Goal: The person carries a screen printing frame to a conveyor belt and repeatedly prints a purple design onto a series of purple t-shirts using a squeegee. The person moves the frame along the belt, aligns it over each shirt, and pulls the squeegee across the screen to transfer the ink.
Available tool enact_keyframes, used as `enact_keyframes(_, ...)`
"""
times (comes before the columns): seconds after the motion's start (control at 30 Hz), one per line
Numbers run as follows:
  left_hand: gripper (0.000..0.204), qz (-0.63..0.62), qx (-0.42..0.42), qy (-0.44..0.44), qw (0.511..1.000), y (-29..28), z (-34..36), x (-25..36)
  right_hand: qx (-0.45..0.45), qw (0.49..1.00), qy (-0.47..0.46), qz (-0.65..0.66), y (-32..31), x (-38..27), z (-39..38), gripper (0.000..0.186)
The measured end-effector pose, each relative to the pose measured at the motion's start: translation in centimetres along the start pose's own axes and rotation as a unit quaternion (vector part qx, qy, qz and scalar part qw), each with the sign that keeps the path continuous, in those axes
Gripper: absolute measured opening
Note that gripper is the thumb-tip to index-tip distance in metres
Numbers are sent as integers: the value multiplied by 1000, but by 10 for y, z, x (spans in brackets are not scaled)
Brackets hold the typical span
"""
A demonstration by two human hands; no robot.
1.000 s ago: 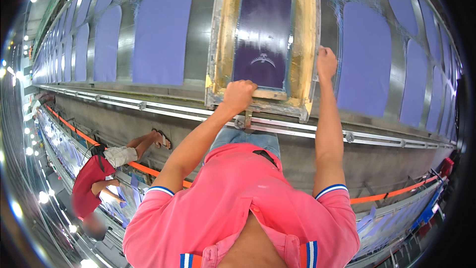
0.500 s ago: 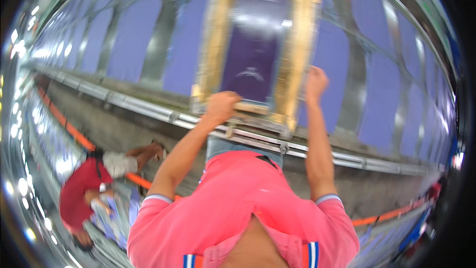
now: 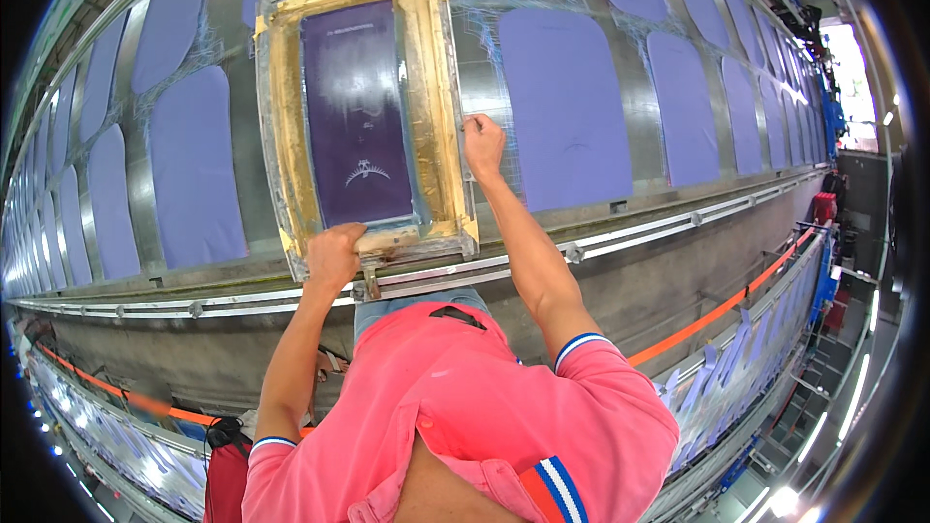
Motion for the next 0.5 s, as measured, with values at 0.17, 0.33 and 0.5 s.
enact_keyframes(0.17, 38, -2, 2, 2, 1000, 22, -18, -5, -5, 998, -24, -55, 12, 12, 6, 27)
enact_keyframes(0.33, 44, 13, 50, 40, 998, 42, -27, -11, -5, 996, -25, -83, 18, 11, 7, 28)
enact_keyframes(0.5, 41, 32, 127, 85, 988, 18, 38, -19, -23, 993, 41, -108, 8, 2, -1, 34)
Point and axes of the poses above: each hand's wrist, its own z-axis towards the middle knuckle, its own y-axis out of the palm, x = y × z, the point moved 3 cm from there along z, towards the middle knuckle
